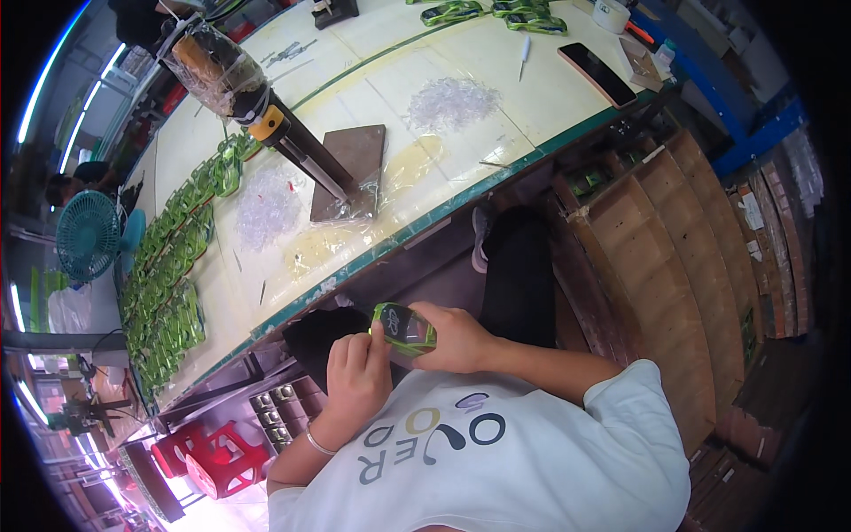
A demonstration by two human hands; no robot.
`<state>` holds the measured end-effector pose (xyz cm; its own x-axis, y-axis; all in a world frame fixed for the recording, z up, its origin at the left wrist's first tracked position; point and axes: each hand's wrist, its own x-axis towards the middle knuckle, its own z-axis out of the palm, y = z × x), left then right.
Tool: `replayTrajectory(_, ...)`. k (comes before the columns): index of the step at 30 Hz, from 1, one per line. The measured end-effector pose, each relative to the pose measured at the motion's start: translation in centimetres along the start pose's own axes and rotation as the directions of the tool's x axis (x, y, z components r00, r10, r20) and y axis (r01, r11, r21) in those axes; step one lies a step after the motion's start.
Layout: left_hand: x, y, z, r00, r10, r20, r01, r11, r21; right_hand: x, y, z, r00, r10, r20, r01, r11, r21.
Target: The person assembles small green electronic devices at a workbench. They pick up the green plastic casing, insert a black internal component, and use a white pen-like tool to press or adjust parts inside. The person then closes the casing and places the finished unit on the table among other completed items.
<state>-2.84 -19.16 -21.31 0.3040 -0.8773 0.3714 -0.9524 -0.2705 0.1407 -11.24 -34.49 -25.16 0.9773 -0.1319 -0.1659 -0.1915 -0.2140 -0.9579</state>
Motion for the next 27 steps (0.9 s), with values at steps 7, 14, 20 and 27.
replayTrajectory(7, -1.4, -1.0, 2.2, 0.915, -0.382, -0.129, 0.301, 0.86, -0.411, 0.1, 1.4, 2.1, 0.991, -0.1, -0.094, 0.09, 0.991, -0.1)
replayTrajectory(14, -2.2, 0.5, 4.4, 0.565, -0.703, 0.432, 0.264, -0.342, -0.902, 0.6, 1.2, 2.4, 0.945, -0.317, -0.076, 0.276, 0.902, -0.332)
replayTrajectory(20, -3.2, -1.8, 3.4, 0.451, -0.725, 0.52, 0.206, -0.483, -0.851, 4.3, -1.2, -6.2, 0.844, -0.259, -0.469, 0.206, 0.965, -0.161)
replayTrajectory(27, -3.1, -2.0, 3.8, 0.488, -0.705, 0.515, 0.25, -0.453, -0.856, 16.0, 1.8, -13.5, 0.606, -0.675, -0.42, 0.112, 0.596, -0.795)
